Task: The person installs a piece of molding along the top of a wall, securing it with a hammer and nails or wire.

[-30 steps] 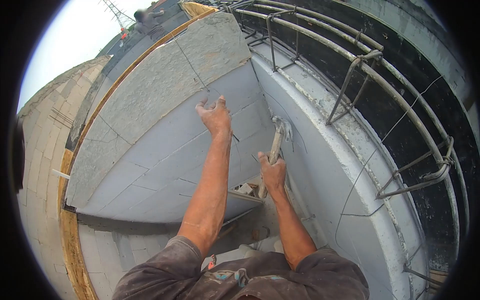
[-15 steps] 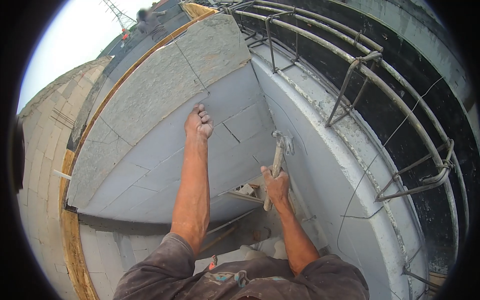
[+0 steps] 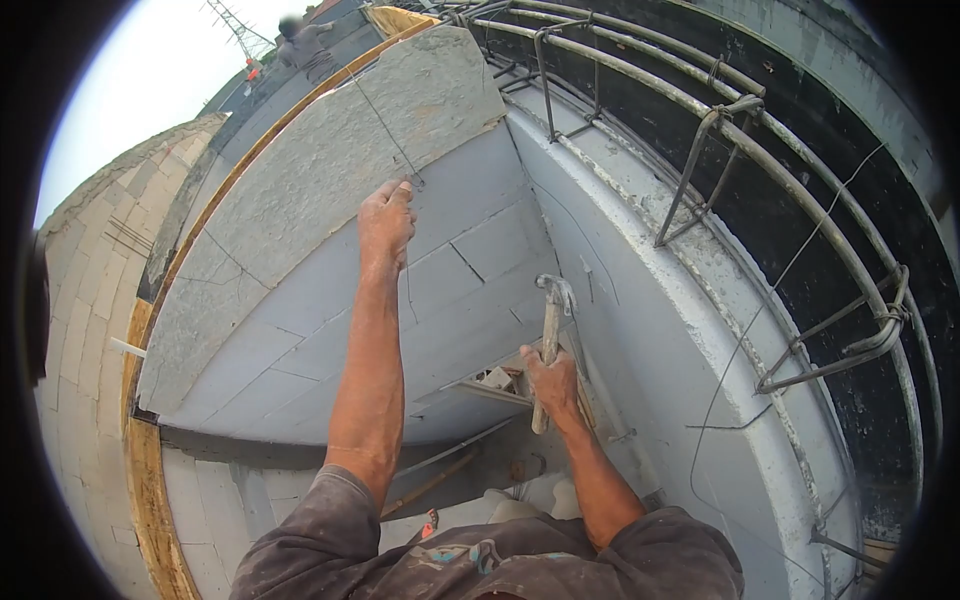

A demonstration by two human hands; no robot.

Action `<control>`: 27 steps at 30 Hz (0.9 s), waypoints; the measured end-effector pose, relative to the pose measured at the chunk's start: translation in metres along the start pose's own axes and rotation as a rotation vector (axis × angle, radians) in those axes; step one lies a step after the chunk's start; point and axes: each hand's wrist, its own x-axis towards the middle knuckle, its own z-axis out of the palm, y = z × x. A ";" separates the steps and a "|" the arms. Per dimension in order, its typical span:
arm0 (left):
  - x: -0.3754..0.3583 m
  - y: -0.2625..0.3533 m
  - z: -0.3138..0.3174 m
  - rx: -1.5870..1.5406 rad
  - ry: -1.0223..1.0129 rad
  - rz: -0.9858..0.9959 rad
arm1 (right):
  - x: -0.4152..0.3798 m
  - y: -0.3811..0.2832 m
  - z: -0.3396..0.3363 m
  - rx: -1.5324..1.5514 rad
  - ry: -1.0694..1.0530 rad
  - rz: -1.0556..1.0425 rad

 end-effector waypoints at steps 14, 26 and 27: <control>-0.038 0.045 0.019 -0.058 -0.116 -0.137 | -0.010 0.001 0.017 -0.036 -0.071 0.013; -0.027 -0.004 0.034 0.482 0.174 0.458 | -0.019 0.012 0.005 -0.024 -0.045 0.049; -0.027 -0.006 0.034 0.413 0.189 0.394 | -0.017 0.013 0.004 -0.069 -0.023 0.046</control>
